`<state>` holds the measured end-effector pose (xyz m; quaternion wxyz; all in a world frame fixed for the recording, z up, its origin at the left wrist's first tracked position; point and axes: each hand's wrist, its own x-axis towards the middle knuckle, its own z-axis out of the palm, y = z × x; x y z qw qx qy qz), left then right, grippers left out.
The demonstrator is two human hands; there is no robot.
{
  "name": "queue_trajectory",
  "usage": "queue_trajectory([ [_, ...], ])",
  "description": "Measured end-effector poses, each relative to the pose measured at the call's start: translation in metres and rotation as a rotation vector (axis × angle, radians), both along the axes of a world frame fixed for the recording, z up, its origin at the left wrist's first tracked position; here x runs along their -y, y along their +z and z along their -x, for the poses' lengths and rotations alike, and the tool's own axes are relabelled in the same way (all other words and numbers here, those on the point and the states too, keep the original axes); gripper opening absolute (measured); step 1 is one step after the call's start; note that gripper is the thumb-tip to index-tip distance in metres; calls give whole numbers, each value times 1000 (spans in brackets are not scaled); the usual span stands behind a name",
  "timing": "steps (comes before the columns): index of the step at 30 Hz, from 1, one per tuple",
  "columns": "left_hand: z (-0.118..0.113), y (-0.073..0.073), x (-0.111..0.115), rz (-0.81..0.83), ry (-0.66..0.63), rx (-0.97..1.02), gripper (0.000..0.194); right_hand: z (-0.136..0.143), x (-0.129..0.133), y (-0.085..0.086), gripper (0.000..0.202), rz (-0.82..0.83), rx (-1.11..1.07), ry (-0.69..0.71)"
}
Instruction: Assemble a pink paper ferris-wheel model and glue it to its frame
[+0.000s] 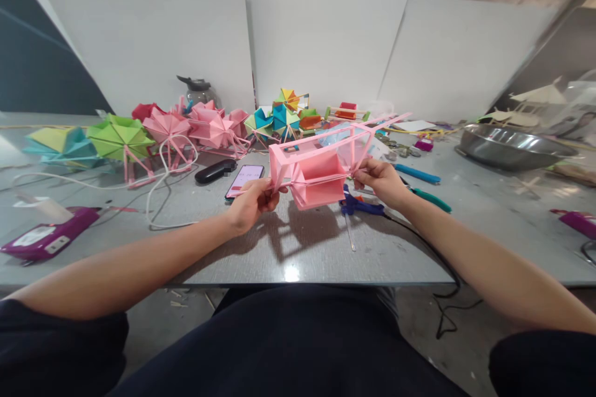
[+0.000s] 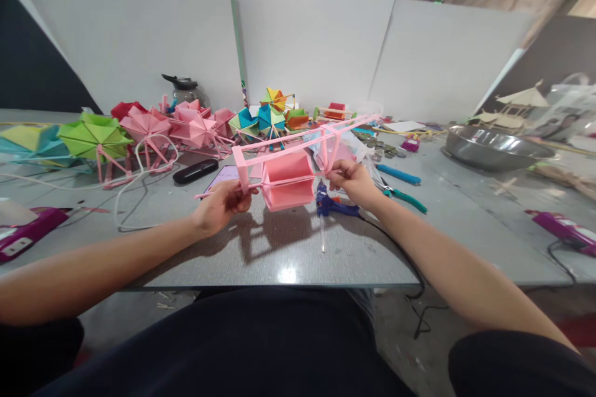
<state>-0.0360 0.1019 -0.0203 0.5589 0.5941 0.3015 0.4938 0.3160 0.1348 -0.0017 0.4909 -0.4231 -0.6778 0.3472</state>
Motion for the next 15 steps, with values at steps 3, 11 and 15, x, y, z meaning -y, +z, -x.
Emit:
queue_trajectory([
  [3, 0, 0, 0, 9, -8, 7, 40, 0, 0, 0, 46, -10, 0, 9],
  [11, 0, 3, 1, 16, -5, 14, 39, -1, 4, 4, 42, -34, 32, 34],
  [15, 0, 3, 1, 14, -5, 7, 39, 0, 4, 4, 39, -53, 53, 5],
])
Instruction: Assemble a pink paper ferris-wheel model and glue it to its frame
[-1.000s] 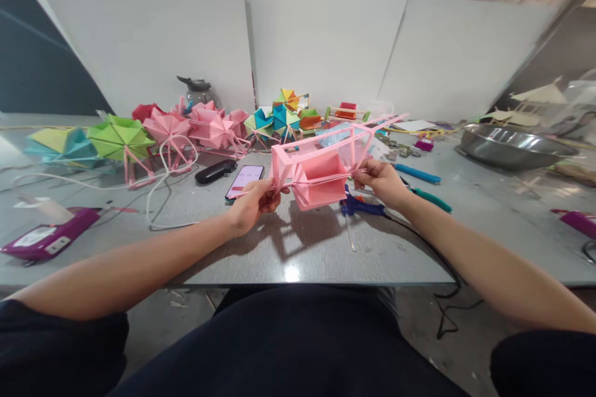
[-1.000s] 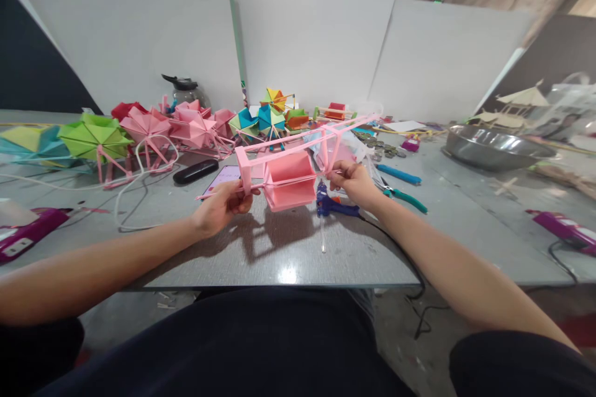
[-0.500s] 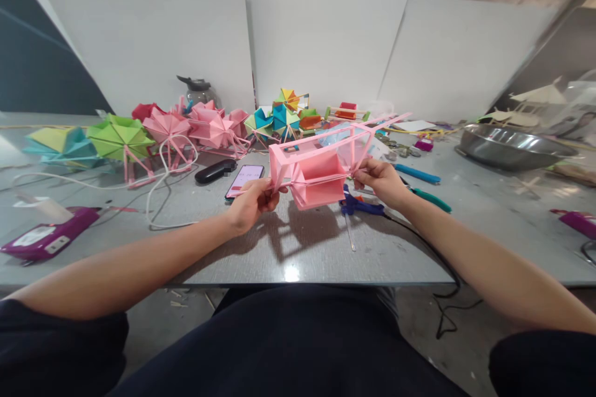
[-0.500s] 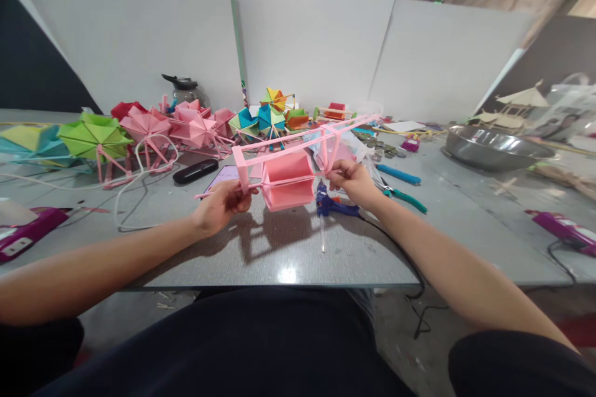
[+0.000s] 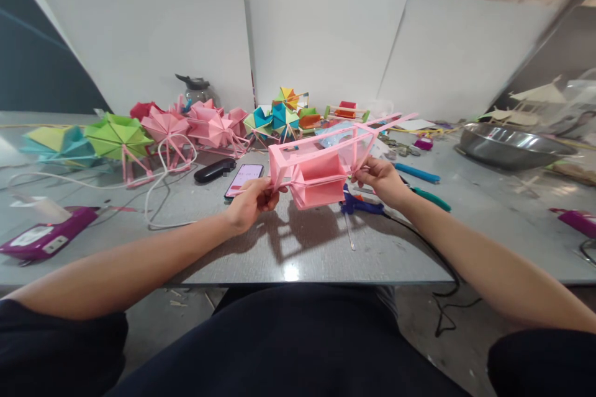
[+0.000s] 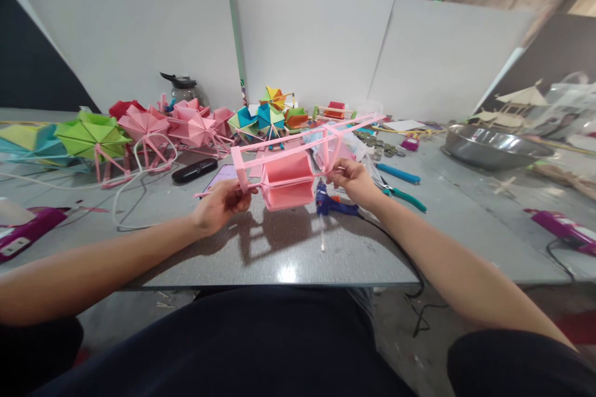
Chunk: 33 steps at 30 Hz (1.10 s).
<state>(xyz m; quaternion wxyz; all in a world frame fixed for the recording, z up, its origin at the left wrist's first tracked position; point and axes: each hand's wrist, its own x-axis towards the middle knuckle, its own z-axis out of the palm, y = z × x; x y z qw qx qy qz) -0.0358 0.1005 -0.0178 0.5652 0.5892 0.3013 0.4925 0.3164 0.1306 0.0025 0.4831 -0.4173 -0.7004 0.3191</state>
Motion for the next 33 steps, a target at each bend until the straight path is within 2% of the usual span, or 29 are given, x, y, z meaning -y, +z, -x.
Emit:
queue_trajectory([
  [9, 0, -1, 0, -11, -8, -14, 41, 4, 3, 2, 39, -71, -27, -36],
  [33, -2, 3, 3, 35, 5, 15, 36, 4, 3, 3, 35, -67, -42, -30],
])
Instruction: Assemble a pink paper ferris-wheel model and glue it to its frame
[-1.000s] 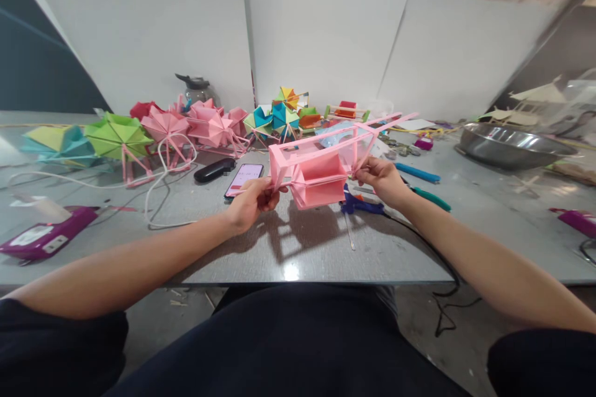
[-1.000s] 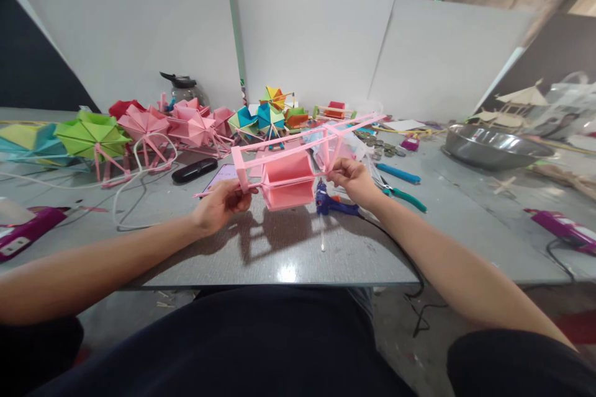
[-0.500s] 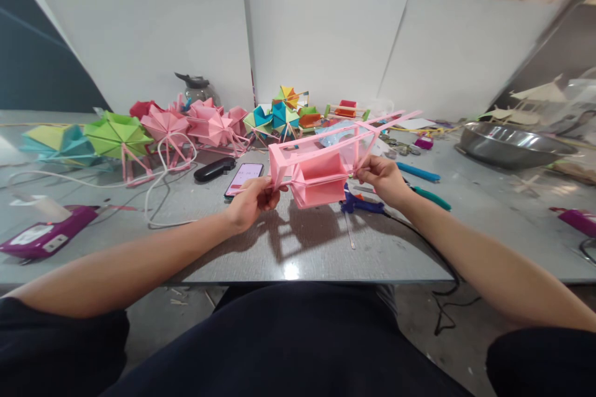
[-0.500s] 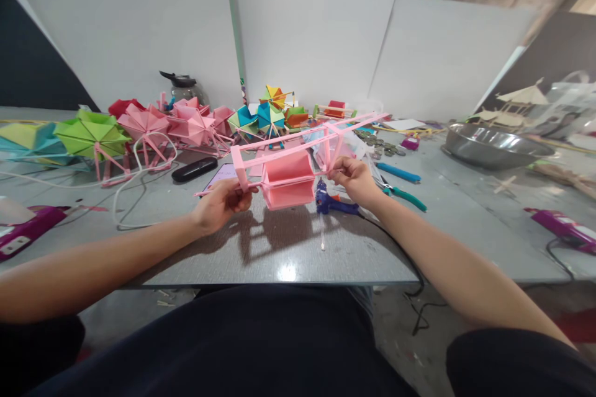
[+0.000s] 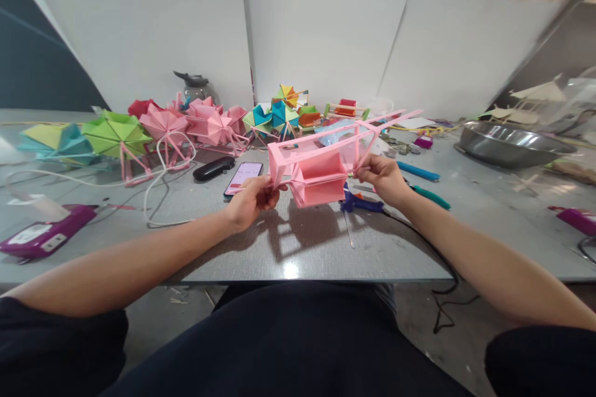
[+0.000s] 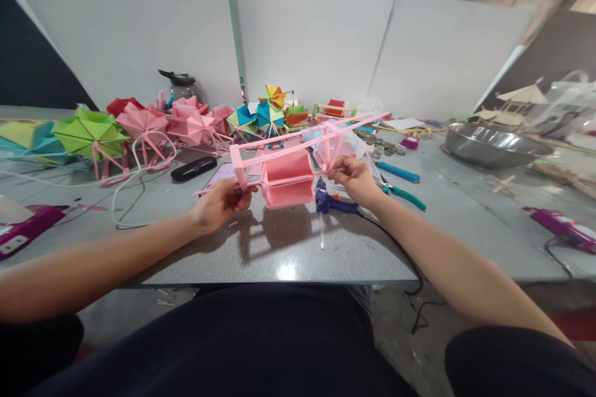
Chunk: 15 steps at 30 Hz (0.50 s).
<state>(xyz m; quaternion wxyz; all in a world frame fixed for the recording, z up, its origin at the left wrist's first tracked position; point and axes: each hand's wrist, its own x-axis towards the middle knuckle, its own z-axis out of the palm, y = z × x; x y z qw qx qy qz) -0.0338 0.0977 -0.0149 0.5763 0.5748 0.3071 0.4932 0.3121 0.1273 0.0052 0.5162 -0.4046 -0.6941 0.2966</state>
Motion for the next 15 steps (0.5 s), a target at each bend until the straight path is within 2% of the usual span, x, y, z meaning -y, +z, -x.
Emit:
queue_trajectory([
  [15, 1, -2, -3, 6, -16, 58, 37, -2, 0, 1, 38, 1, 38, -22],
])
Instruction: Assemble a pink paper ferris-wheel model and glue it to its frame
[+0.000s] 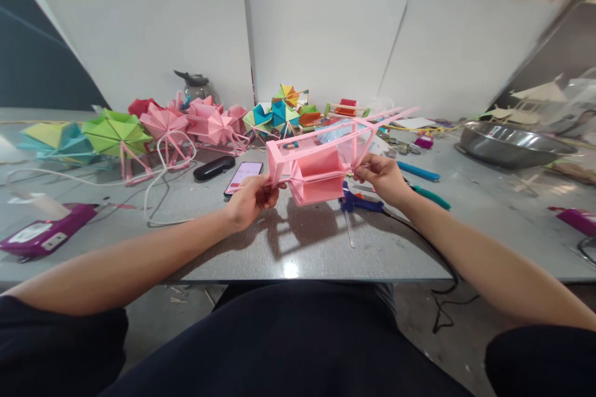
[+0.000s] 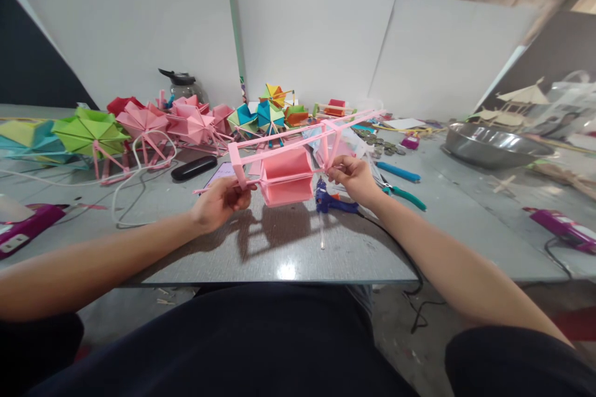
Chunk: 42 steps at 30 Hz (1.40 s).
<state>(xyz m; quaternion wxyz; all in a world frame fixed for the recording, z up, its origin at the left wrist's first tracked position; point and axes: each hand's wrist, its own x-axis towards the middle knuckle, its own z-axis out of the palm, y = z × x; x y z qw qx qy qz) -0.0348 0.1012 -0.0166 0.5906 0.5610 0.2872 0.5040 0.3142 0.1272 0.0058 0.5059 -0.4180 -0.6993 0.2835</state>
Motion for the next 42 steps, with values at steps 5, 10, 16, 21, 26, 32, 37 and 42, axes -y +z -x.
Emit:
queue_trajectory([
  [5, -1, 1, -1, 25, -11, 36, 38, -3, -3, -3, 46, 42, 32, 55],
  [10, -3, 7, 2, 187, 3, 82, 43, -6, -4, -3, 51, 71, 6, 122],
  [16, -6, 19, 6, 325, 24, 155, 48, -14, -6, 4, 50, 44, -41, 110],
  [21, -7, 23, 6, 362, 43, 207, 50, -20, -10, 8, 45, -69, -49, -48],
  [26, -7, 22, 6, 364, 51, 225, 46, -20, -9, 11, 49, -96, -44, -60],
  [32, -6, 22, 4, 381, 50, 254, 40, -21, -9, 9, 50, -75, 45, -76],
  [37, -6, 21, 4, 388, 57, 281, 38, -23, -7, 6, 26, -104, 451, -21],
  [42, -6, 22, 5, 381, 57, 274, 41, -21, 0, 11, 21, -74, 735, 173],
])
